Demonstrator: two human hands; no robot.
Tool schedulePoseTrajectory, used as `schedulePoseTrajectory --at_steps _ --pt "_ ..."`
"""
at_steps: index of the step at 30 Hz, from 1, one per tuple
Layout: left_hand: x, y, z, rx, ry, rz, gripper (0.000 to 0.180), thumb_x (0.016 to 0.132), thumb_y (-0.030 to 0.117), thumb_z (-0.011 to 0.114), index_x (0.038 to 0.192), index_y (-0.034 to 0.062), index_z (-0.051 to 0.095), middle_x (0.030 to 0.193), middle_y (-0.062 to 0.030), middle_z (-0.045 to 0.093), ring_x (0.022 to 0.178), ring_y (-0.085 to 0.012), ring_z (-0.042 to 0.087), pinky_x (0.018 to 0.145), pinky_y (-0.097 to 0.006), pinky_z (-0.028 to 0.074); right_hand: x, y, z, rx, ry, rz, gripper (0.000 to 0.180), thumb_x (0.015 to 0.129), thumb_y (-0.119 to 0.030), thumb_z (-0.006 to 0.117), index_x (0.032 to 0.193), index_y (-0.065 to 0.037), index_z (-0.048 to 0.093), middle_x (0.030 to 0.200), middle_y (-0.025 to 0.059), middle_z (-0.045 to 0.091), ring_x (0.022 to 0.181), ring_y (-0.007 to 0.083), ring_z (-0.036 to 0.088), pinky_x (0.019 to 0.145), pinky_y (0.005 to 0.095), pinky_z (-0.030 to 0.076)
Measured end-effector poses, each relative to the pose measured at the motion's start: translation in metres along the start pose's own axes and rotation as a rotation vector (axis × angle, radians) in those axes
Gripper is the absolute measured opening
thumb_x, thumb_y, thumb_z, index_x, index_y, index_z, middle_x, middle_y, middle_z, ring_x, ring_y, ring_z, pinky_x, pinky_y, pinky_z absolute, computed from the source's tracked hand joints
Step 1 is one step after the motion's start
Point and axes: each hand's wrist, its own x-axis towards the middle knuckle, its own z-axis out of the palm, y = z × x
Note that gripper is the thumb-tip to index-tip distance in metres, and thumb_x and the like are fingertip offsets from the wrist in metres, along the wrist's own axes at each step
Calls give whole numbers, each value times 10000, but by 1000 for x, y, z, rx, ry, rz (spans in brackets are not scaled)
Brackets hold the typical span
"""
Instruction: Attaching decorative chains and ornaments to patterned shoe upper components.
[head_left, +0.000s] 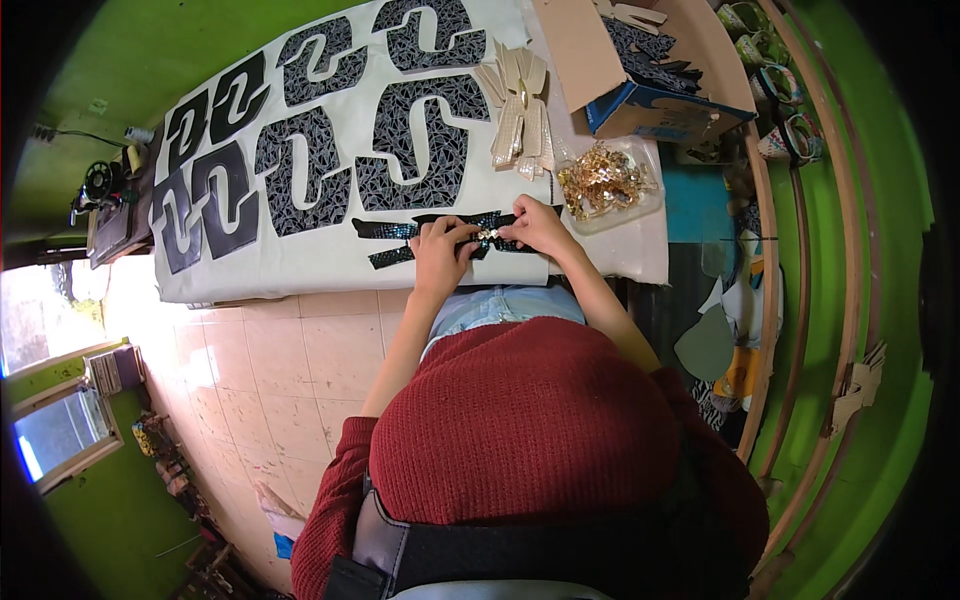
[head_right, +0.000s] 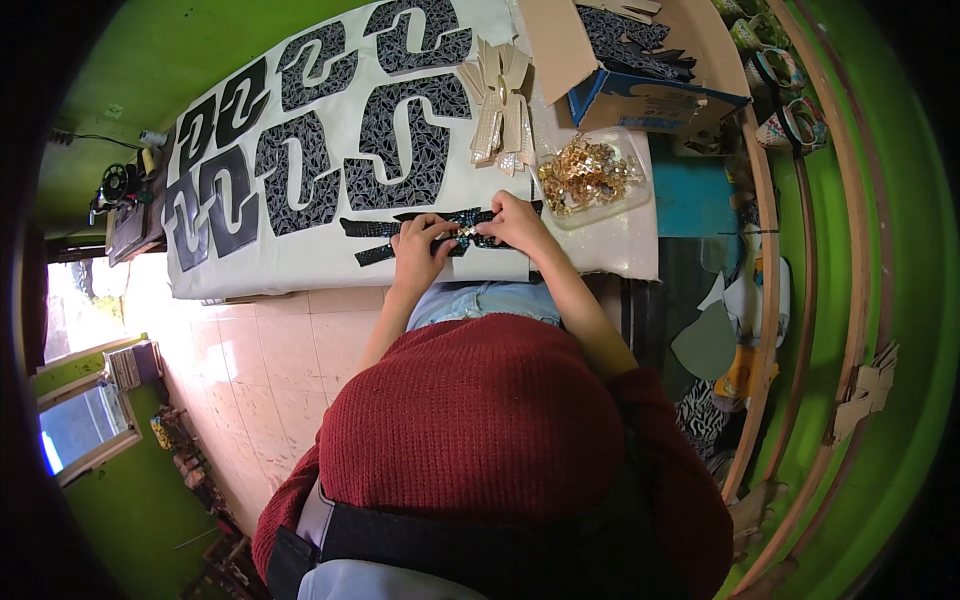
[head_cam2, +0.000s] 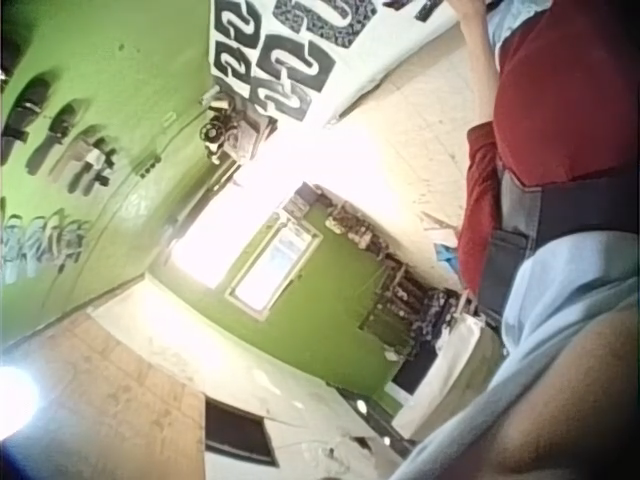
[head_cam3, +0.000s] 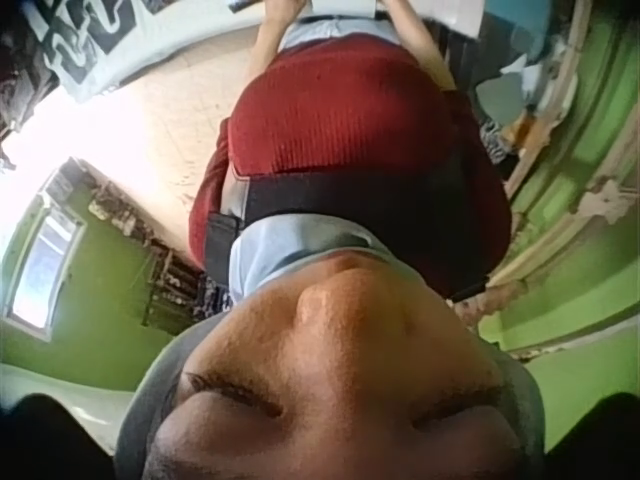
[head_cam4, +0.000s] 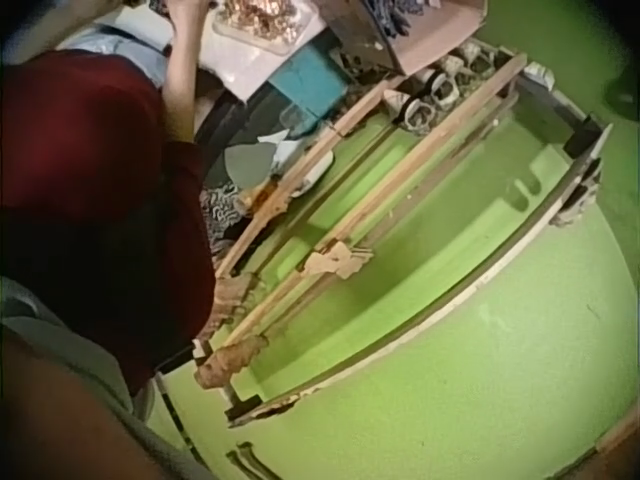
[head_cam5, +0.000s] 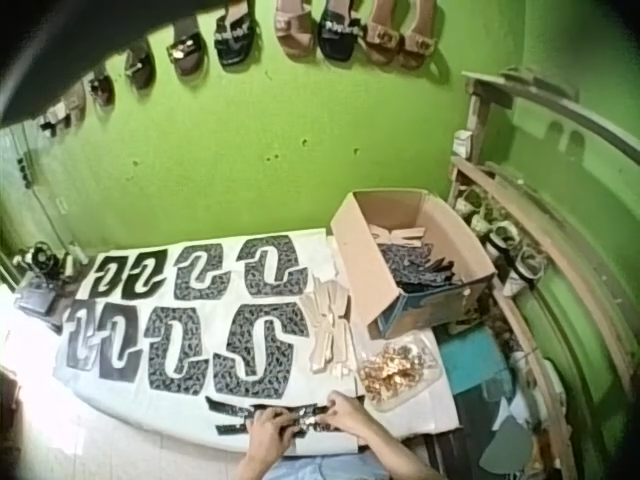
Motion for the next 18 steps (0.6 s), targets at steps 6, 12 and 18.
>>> schedulePoseTrajectory --at_steps 6,12,18 --pt "0 -6 8 -6 59 -15 198 704 190 730 896 179 687 933 20 576 915 -218 511 777 -387 329 -5 -10 -1 -40 -5 46 356 729 -56 751 819 -18 408 655 98 618 564 133 620 449 259 461" --pt "2 -6 13 20 82 -52 178 699 217 741 863 166 694 912 34 581 901 -210 515 766 -372 331 -14 -24 0 -210 111 49 403 627 -148 807 824 -2 488 638 131 630 556 222 644 522 299 472" --pt "5 -7 11 -16 40 -107 168 682 236 759 822 164 702 889 43 596 899 -203 517 764 -381 323 -16 -43 0 -625 170 4 470 573 -325 810 846 -36 558 755 158 640 746 320 634 672 389 492"
